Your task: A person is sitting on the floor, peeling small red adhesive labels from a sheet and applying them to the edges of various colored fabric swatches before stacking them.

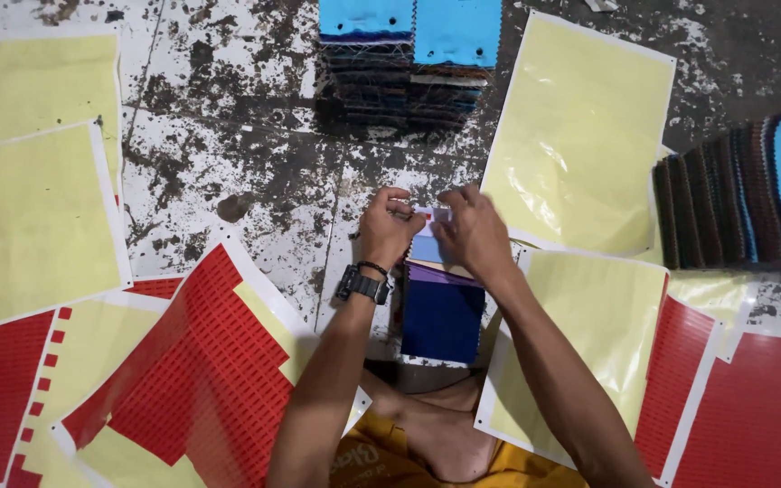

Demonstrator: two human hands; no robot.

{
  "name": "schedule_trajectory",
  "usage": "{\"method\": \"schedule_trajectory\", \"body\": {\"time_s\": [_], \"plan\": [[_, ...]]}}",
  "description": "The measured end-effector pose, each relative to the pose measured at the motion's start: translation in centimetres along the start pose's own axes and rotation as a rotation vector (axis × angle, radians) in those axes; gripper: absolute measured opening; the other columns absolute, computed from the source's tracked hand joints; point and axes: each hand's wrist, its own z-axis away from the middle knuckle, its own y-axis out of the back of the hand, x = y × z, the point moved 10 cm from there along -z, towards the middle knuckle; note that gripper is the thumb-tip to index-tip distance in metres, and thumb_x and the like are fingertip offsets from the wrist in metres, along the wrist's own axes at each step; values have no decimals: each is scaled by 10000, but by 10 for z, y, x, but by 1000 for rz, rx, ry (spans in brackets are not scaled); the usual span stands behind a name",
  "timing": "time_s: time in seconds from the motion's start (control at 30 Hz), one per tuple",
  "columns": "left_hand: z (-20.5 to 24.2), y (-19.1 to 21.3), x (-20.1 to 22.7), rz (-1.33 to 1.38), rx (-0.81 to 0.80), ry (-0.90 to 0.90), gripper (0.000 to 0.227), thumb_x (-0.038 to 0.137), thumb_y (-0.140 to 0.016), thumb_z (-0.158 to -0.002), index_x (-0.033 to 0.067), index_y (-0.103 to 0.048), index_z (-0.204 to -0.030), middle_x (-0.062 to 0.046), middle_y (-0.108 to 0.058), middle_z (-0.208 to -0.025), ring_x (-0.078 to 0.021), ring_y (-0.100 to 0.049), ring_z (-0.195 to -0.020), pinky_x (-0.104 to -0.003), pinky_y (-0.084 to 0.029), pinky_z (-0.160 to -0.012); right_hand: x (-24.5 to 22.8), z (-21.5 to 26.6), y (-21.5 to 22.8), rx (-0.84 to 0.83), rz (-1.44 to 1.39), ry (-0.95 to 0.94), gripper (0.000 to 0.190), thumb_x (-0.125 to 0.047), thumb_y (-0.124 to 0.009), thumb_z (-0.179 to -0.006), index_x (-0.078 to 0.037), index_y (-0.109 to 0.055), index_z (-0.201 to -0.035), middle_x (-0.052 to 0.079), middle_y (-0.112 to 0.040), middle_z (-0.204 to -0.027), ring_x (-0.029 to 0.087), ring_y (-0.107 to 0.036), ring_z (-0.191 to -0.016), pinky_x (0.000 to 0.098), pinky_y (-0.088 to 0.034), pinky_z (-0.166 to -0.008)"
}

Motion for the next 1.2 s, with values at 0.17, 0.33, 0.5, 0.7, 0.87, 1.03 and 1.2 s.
{"method": "schedule_trajectory", "body": {"time_s": [0.17, 0.33, 0.5, 0.7, 0.87, 1.03, 1.2], "plan": [[12, 7, 19, -28, -9, -7, 429, 248, -812, -705, 176, -684, -1109, -30, -758, -942, -204, -746, -823, -371, -593, -746, 9, -8, -5, 97, 237, 264, 245, -266, -805, -830, -235, -742, -1064, 30, -652, -946, 307, -702, -932, 454, -604, -787], [36, 31, 45, 84, -58, 81, 418, 274, -791, -818, 190, -670, -1209, -47, -757, -1078, -192, -756, -936, -352, -601, -810, -7, 16, 5, 503, 333, 471, 87, -291, -793, -805, -248, -717, -796, -47, -677, -870, 183, -666, -836, 357, -546, -794], [35, 43, 37, 193, 28, 92, 276, 319, -662, -956, 173, -692, -1188, -90, -735, -1153, -215, -722, -1035, -364, -562, -861, -34, 34, 25, 384, 298, 466, 75, -171, -728, -811, -158, -654, -808, 9, -603, -824, 235, -643, -813, 332, -540, -693], [21, 22, 55, 348, 8, -6, 359, 347, -493, -1004, 96, -705, -1147, -97, -700, -1064, -176, -577, -995, -340, -462, -901, -55, 39, 29, -214, -603, 214, 175, -139, -724, -879, -72, -762, -1036, 171, -767, -895, 361, -746, -845, 456, -577, -781], [22, 3, 75, 317, -41, -101, 365, 344, -499, -1003, 75, -730, -1088, -148, -726, -1010, -239, -612, -1031, -370, -461, -956, -39, 37, 16, -222, -795, 107, 172, -164, -735, -934, -49, -772, -1056, 138, -784, -858, 234, -710, -825, 431, -574, -779], [16, -3, 59, 197, -44, -21, 349, 386, -501, -970, 151, -745, -1057, -80, -766, -1000, -244, -664, -1059, -370, -475, -965, -28, 36, 8, -235, -769, 86, 158, -167, -729, -943, -45, -762, -1038, 124, -768, -810, 214, -679, -792, 421, -559, -766], [30, 49, 70, -28, 258, 37, 214, 268, -604, -867, 273, -714, -1051, 60, -768, -1021, -186, -746, -892, -365, -542, -796, -6, 23, 5, -195, -610, -3, 144, -130, -662, -951, -75, -769, -1029, 159, -767, -821, 336, -730, -806, 445, -565, -786]]}}
